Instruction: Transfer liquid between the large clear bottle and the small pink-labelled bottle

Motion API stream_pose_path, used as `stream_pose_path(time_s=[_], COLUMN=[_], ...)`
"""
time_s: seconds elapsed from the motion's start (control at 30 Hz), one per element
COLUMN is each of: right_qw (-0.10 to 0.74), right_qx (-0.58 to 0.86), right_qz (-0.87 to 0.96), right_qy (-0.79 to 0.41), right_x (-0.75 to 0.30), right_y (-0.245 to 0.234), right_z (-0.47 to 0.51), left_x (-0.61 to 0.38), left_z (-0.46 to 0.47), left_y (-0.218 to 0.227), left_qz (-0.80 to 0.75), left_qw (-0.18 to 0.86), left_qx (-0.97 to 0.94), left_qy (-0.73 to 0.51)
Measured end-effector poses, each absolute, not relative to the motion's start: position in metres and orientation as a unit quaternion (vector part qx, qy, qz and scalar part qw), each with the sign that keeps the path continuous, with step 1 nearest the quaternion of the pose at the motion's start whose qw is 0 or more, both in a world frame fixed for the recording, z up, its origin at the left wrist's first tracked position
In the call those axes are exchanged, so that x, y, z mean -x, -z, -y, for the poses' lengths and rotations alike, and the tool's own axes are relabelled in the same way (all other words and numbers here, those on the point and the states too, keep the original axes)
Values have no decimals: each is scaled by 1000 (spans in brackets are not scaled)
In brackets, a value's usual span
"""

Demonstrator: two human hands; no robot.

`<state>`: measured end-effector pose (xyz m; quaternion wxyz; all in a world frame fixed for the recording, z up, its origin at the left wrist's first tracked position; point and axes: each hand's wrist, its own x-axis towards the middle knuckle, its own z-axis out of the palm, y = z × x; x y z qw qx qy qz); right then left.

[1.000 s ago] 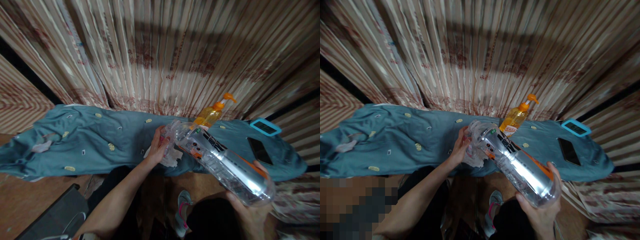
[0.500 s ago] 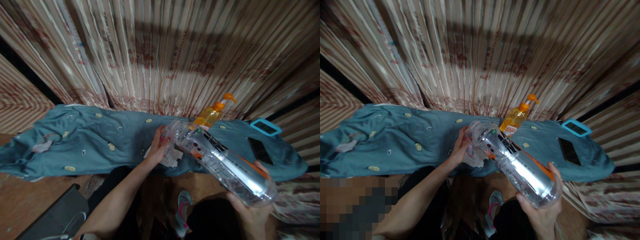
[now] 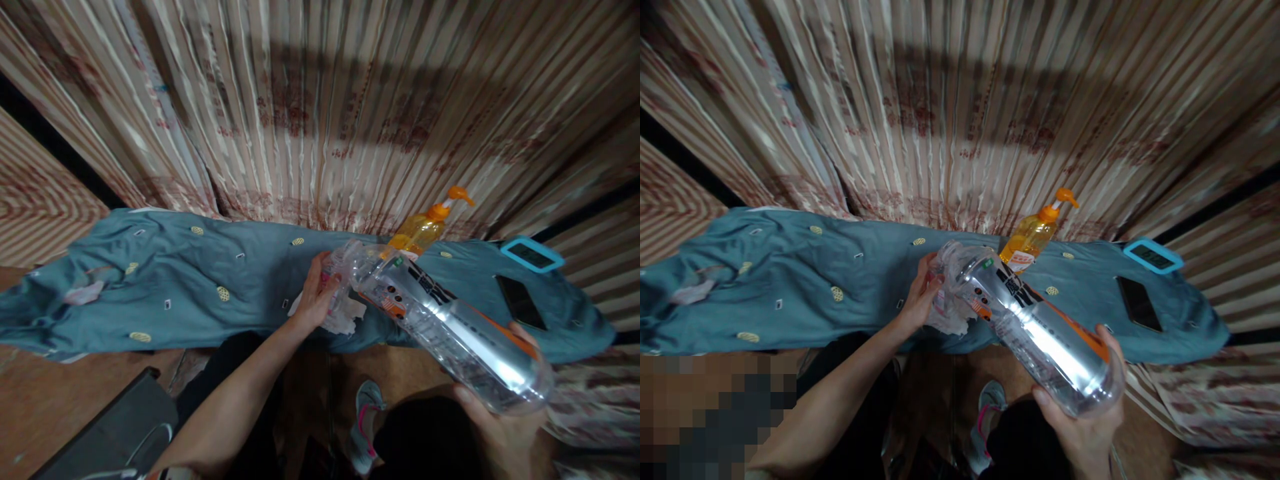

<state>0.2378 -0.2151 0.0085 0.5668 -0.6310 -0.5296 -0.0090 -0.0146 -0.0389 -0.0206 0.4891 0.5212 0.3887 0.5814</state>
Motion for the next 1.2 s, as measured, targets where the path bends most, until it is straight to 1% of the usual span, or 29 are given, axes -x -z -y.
stream_pose_path(time_s=[0.43,0.63,0.8,1.2], right_qw=[572,567,558,567], right_qx=[616,613,609,612], right_qz=[541,551,562,550], right_qy=[0,11,42,35], right_x=[-240,-240,-238,-238], right_y=[-7,-8,-11,-7], right_z=[216,215,214,215], left_x=[15,18,16,17], left_z=[40,41,39,38], left_y=[18,19,24,24], left_qz=[-396,-394,-378,-382], left_qw=[484,485,488,481], left_qx=[-522,-537,-533,-536], left_qy=[-581,-567,-579,-580])
